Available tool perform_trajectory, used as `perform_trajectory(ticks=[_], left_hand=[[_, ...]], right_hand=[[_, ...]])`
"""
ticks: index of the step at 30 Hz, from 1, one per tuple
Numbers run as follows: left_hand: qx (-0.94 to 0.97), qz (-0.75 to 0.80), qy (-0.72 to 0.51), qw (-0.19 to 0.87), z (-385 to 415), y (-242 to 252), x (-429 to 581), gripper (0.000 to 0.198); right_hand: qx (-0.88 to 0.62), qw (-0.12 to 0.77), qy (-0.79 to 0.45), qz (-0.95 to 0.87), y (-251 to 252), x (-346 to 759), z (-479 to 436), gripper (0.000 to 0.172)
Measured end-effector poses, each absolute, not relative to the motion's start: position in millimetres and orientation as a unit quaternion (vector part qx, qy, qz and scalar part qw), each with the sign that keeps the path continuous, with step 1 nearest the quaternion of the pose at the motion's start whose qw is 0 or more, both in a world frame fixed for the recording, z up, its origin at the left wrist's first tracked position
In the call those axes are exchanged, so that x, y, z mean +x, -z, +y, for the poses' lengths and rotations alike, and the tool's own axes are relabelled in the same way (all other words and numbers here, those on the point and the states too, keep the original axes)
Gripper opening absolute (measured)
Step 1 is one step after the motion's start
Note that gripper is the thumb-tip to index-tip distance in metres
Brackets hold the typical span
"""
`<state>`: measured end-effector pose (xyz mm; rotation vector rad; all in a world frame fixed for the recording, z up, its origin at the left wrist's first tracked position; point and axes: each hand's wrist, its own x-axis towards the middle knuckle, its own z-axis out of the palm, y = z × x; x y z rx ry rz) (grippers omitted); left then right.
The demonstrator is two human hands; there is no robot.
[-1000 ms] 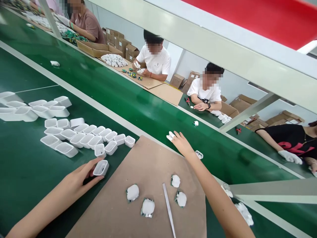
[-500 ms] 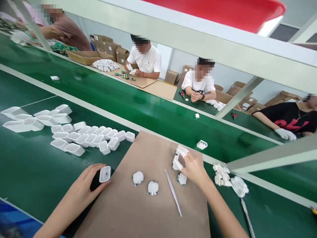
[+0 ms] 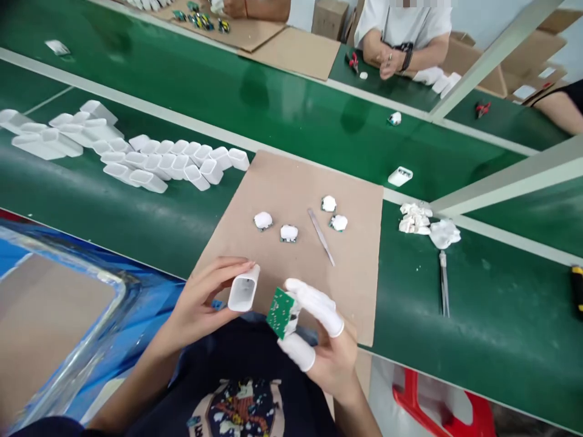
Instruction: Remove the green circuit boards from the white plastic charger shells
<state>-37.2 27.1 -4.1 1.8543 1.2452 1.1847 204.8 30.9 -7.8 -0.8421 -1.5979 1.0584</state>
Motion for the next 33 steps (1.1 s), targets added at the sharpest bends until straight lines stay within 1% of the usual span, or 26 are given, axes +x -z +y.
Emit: perform_trajectory(ticks=[3,6,10,12,14,15,18,19,22,24,27,29,33], left_hand=[[0.706,0.441,-0.456,0.314,15.6,1.4,-32.7,0.057],[0.688,0.434,-0.477,0.333,9.5,1.9,-24.9,0.050],[0.596,0.433,-0.554,0.389,7.5,6.9,-8.7,0.041],[0.574,0.457,-0.546,0.405,7.0,9.0,-1.5,0.036],[0.583,0.490,-0.509,0.402,6.0,9.2,2.6,0.033],[0.597,0.497,-0.488,0.399,5.3,8.3,3.3,0.037],[0.667,0.469,-0.414,0.406,2.2,2.0,0.1,0.062],[0.691,0.455,-0.387,0.408,0.8,-0.7,-2.0,0.067],[0.733,0.453,-0.339,0.377,-3.6,-6.4,-7.8,0.070],[0.737,0.463,-0.367,0.330,-5.7,-6.5,-9.8,0.067],[0.716,0.450,-0.456,0.278,-6.6,-2.9,-10.4,0.060],[0.701,0.438,-0.493,0.273,-6.2,-0.6,-10.3,0.059],[0.691,0.434,-0.506,0.280,-5.9,1.4,-10.7,0.059]], right_hand=[[-0.290,0.485,-0.405,-0.719,-9.2,197.4,25.8,0.065],[-0.230,0.489,-0.387,-0.747,-15.8,194.5,27.4,0.067],[-0.261,0.532,-0.452,-0.667,-8.0,192.8,22.9,0.058],[-0.283,0.545,-0.485,-0.623,-2.2,191.3,17.9,0.052],[-0.295,0.548,-0.502,-0.600,2.1,189.1,13.4,0.048],[-0.302,0.550,-0.505,-0.593,3.5,188.0,11.7,0.048],[-0.329,0.554,-0.501,-0.578,5.0,186.3,9.5,0.047],[-0.336,0.556,-0.498,-0.575,4.8,186.5,9.5,0.048],[-0.325,0.562,-0.479,-0.591,2.7,189.1,9.9,0.052],[-0.299,0.553,-0.459,-0.628,-0.4,190.8,10.7,0.054],[-0.262,0.527,-0.417,-0.693,-7.7,189.8,13.4,0.058],[-0.243,0.516,-0.388,-0.724,-13.2,186.4,16.4,0.059],[-0.240,0.483,-0.339,-0.771,-22.1,178.3,21.8,0.059]])
